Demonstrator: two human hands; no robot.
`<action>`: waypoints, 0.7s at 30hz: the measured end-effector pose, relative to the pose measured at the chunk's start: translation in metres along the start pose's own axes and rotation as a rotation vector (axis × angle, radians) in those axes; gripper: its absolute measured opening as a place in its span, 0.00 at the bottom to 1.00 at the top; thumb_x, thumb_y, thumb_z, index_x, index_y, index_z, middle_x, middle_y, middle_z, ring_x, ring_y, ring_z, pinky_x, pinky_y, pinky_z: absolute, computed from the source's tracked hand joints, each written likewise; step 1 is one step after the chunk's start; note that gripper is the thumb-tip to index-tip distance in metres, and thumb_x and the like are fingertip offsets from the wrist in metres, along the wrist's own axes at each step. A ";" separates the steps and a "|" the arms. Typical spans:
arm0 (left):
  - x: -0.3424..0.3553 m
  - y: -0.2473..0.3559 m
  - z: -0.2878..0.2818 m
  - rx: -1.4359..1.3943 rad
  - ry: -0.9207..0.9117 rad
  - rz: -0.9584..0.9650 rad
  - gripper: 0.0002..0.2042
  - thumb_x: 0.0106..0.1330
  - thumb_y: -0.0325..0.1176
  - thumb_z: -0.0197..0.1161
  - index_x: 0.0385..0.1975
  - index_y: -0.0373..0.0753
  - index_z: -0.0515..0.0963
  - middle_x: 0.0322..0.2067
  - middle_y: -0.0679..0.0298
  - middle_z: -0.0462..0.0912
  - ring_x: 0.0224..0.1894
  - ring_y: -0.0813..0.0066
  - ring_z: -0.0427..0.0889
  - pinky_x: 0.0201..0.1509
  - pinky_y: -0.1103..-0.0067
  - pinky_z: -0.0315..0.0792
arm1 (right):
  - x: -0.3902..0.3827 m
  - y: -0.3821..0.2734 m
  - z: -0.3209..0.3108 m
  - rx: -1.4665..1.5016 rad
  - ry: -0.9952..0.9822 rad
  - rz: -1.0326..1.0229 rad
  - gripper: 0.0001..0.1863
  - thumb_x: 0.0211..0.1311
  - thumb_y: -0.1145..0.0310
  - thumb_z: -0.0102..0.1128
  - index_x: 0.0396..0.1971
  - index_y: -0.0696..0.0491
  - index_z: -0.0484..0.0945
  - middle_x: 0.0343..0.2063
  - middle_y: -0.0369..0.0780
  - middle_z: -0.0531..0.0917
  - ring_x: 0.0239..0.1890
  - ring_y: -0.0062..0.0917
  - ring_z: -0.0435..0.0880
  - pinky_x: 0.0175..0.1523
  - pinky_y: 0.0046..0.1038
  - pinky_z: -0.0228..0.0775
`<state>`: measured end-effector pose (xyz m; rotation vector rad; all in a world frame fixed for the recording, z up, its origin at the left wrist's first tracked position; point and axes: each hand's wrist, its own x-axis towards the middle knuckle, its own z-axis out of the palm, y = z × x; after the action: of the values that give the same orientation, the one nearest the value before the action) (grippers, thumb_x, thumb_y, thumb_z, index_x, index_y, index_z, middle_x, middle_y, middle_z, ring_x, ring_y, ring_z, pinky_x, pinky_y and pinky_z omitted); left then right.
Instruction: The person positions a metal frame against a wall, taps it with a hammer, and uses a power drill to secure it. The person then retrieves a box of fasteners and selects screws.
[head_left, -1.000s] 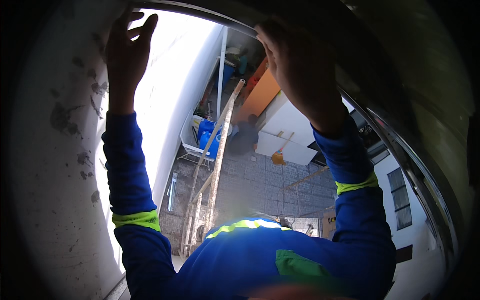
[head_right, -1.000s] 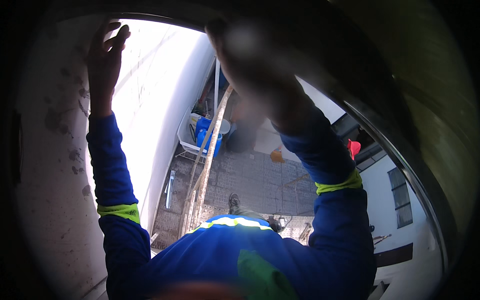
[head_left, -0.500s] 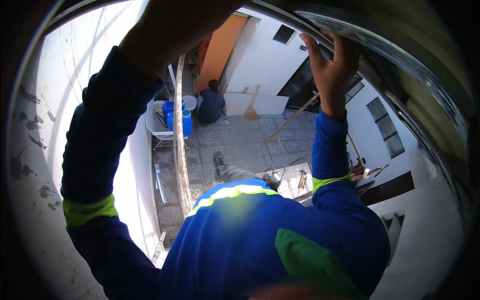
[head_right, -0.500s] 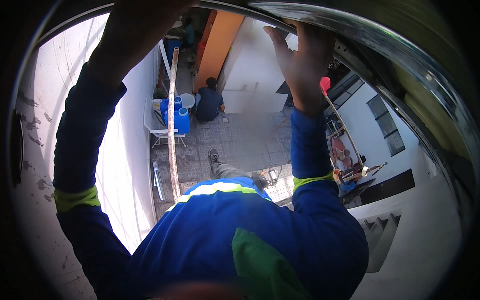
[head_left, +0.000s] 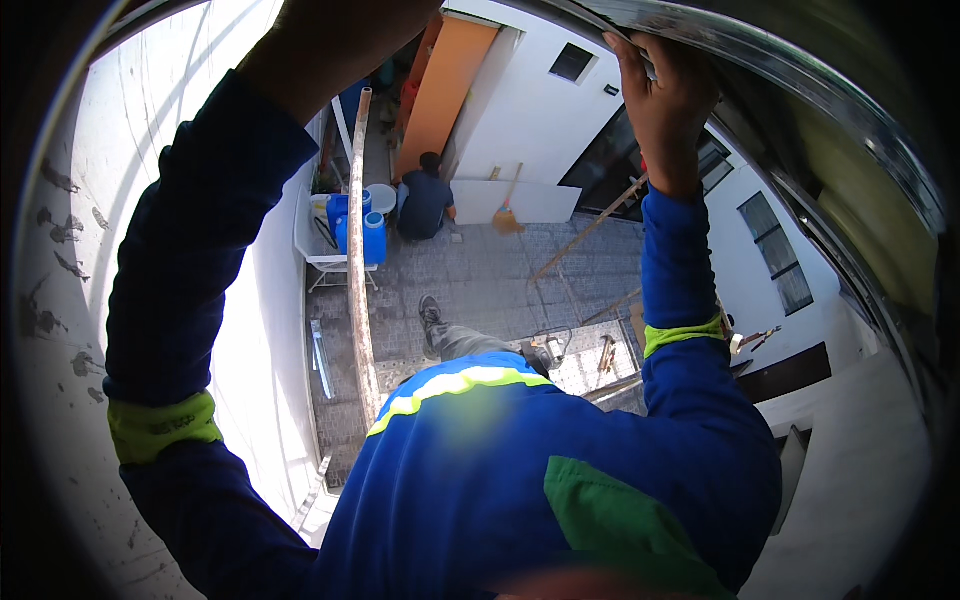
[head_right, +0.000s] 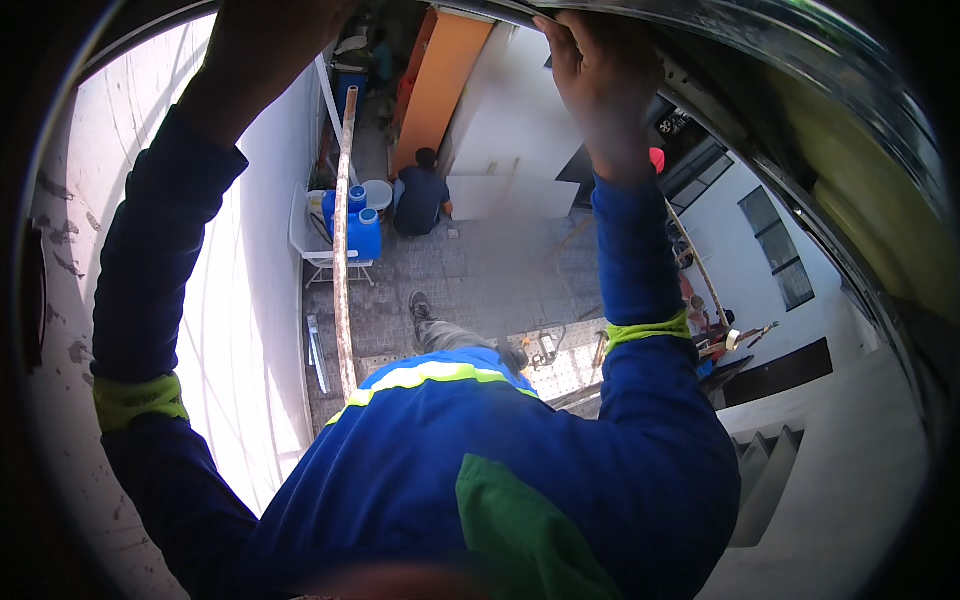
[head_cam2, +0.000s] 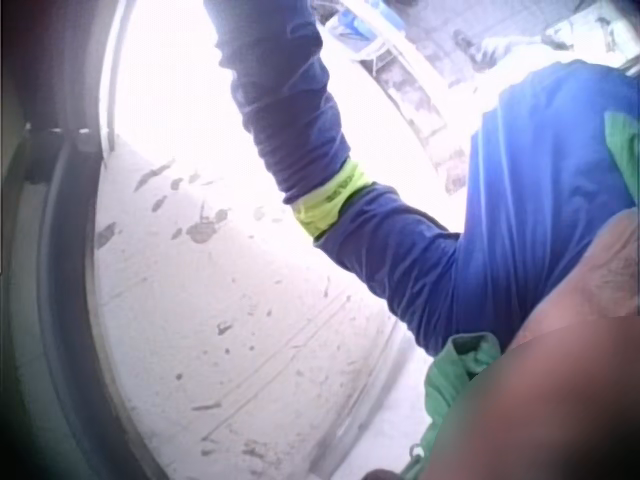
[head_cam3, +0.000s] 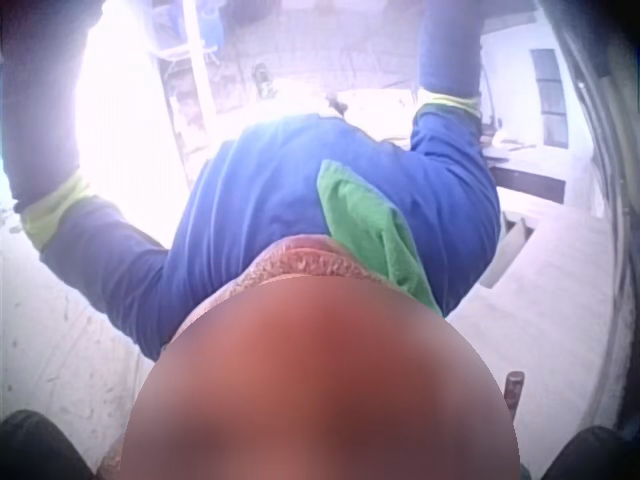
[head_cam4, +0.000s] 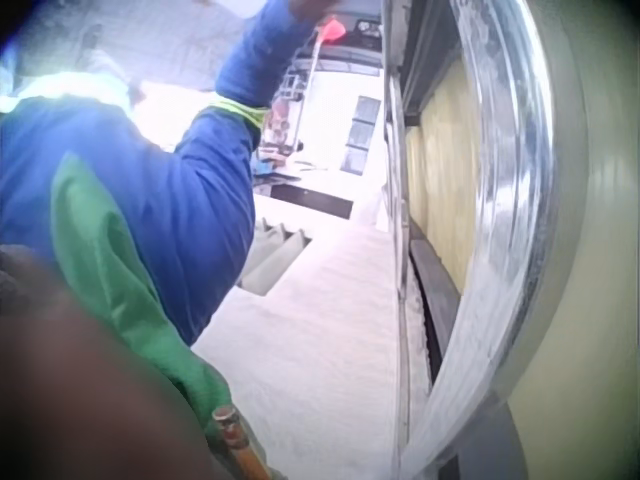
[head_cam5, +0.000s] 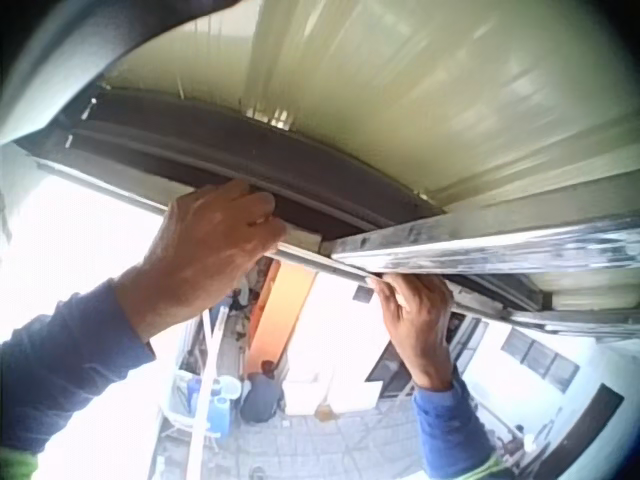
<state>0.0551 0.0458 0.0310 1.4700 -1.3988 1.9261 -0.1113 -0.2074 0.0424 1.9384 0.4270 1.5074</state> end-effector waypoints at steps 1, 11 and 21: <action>0.001 0.000 0.000 0.012 0.007 -0.011 0.04 0.49 0.28 0.65 0.24 0.42 0.77 0.27 0.67 0.75 0.35 0.69 0.78 0.34 0.74 0.76 | 0.004 -0.003 -0.001 -0.017 -0.011 0.008 0.08 0.58 0.64 0.72 0.33 0.51 0.86 0.31 0.37 0.89 0.33 0.28 0.89 0.37 0.25 0.79; 0.016 0.000 -0.008 -0.056 -0.188 0.009 0.05 0.55 0.34 0.67 0.29 0.44 0.79 0.29 0.66 0.78 0.40 0.67 0.81 0.41 0.68 0.74 | 0.024 0.001 -0.061 0.186 -0.027 0.133 0.15 0.53 0.65 0.77 0.39 0.53 0.84 0.37 0.39 0.88 0.38 0.27 0.87 0.45 0.26 0.78; 0.012 -0.074 -0.059 0.010 -0.372 0.207 0.18 0.50 0.41 0.75 0.40 0.44 0.80 0.39 0.64 0.79 0.47 0.64 0.79 0.50 0.65 0.70 | 0.041 -0.016 -0.077 0.720 0.172 0.354 0.18 0.51 0.67 0.78 0.42 0.55 0.84 0.37 0.39 0.88 0.44 0.25 0.88 0.51 0.27 0.80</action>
<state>0.0733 0.1260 0.0790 1.8221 -1.7629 1.8411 -0.1706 -0.1488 0.0733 2.5388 0.8246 1.9356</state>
